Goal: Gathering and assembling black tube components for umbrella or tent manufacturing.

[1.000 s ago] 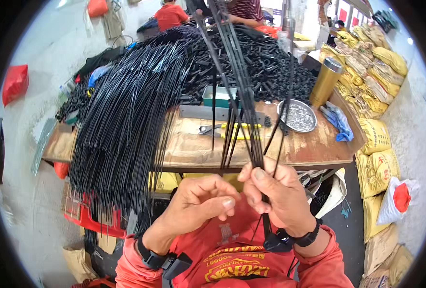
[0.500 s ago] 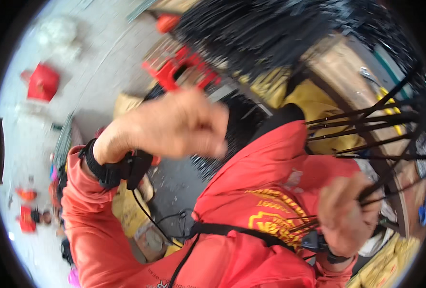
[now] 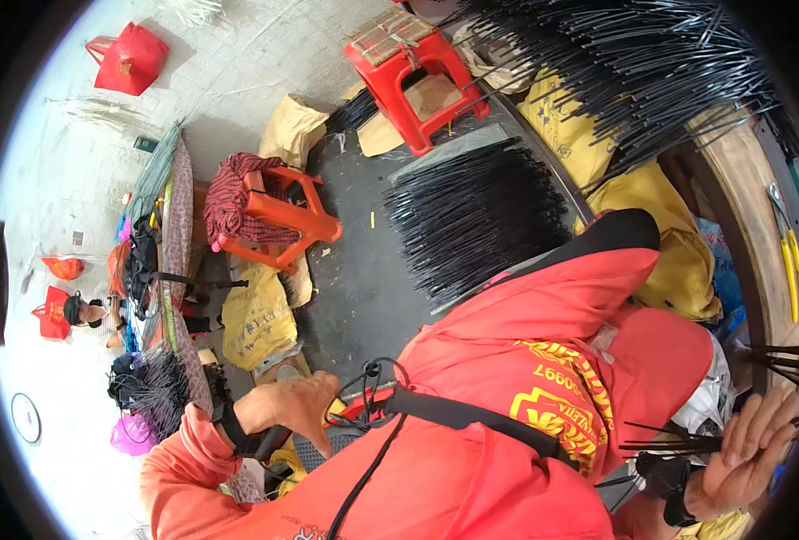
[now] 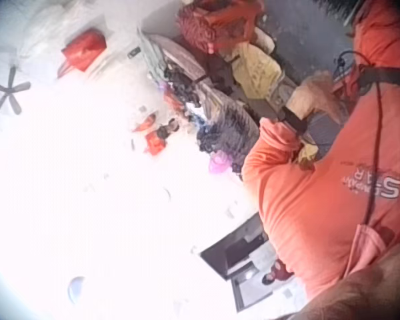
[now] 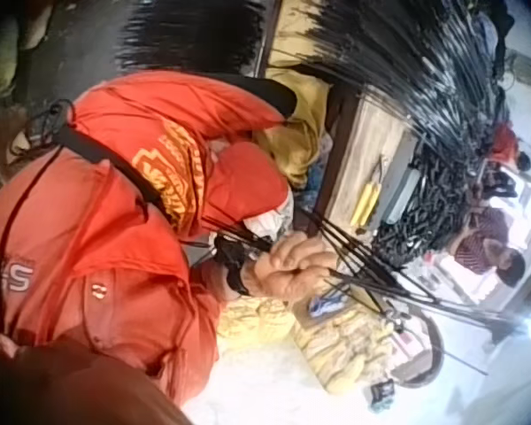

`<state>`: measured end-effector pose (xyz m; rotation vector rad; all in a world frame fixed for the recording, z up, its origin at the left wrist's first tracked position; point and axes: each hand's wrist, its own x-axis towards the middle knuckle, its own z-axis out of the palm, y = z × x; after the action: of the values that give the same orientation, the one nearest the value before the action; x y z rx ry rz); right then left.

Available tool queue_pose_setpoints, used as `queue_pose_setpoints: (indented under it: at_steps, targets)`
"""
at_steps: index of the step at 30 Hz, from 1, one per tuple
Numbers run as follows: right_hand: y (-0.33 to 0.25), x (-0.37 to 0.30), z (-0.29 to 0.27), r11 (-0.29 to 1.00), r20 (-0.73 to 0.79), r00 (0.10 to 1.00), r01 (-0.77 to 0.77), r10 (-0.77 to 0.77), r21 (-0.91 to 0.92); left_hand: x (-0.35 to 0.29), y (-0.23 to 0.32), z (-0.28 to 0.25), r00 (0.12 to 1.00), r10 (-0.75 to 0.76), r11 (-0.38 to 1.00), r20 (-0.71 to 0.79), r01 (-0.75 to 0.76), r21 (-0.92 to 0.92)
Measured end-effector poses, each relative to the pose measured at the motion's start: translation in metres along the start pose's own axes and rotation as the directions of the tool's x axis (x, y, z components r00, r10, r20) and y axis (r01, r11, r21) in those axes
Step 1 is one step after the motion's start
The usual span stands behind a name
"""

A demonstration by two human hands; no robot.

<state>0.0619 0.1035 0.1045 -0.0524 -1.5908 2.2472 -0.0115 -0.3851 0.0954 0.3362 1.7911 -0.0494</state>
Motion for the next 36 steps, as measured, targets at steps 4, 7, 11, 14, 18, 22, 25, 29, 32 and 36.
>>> queue_pose_setpoints:
  at_steps: [4, 7, 11, 14, 18, 22, 25, 29, 32, 36]
  targets:
    - [-0.007, -0.012, -0.06, 0.999, 0.037, 0.999, 0.031, -0.03, -0.019, -0.004, -0.04, 0.004, 0.907, -0.199, 0.937, 0.371, 0.287, -0.2]
    - [-0.005, -0.018, -0.045, 0.994, -0.591, 0.804, -0.001, -0.067, -0.114, 0.029, -0.042, 0.092, 0.765, 0.03, 0.88, 0.643, 0.285, -0.38]
    - [-0.013, -0.03, -0.015, 0.992, -0.627, 0.769, 0.085, -0.123, -0.09, 0.054, -0.037, 0.129, 0.766, 0.068, 0.904, 0.639, 0.224, -0.365]
    - [0.0, -0.031, -0.001, 0.986, -0.463, 0.871, 0.152, -0.164, -0.065, 0.095, -0.09, 0.057, 0.789, 0.094, 0.967, 0.607, 0.072, -0.243]
    - [-0.005, -0.011, 0.033, 0.954, -0.415, 0.906, 0.19, -0.079, 0.233, 0.183, -0.137, -0.136, 0.803, 0.126, 0.989, 0.583, -0.148, -0.011]
    - [-0.016, -0.009, 0.038, 0.983, -0.287, 0.957, 0.095, -0.046, 0.158, 0.225, -0.047, -0.243, 0.83, 0.155, 0.966, 0.536, -0.242, 0.096]
    - [-0.018, -0.012, 0.035, 0.977, -0.389, 0.92, 0.118, -0.04, 0.178, 0.218, -0.006, -0.258, 0.839, 0.138, 0.972, 0.527, -0.215, 0.089]
    - [-0.015, -0.008, 0.019, 0.952, -0.38, 0.922, 0.174, -0.069, 0.25, 0.17, -0.004, -0.204, 0.851, 0.062, 0.997, 0.521, -0.026, -0.075]
    - [-0.017, -0.016, 0.011, 0.942, -0.488, 0.868, 0.239, -0.098, 0.235, 0.115, -0.031, -0.162, 0.843, -0.041, 0.97, 0.536, 0.163, -0.183]
    - [-0.01, -0.007, -0.002, 0.945, -0.314, 0.929, 0.264, -0.196, 0.191, 0.028, -0.098, -0.096, 0.834, -0.092, 0.824, 0.544, 0.37, -0.429]
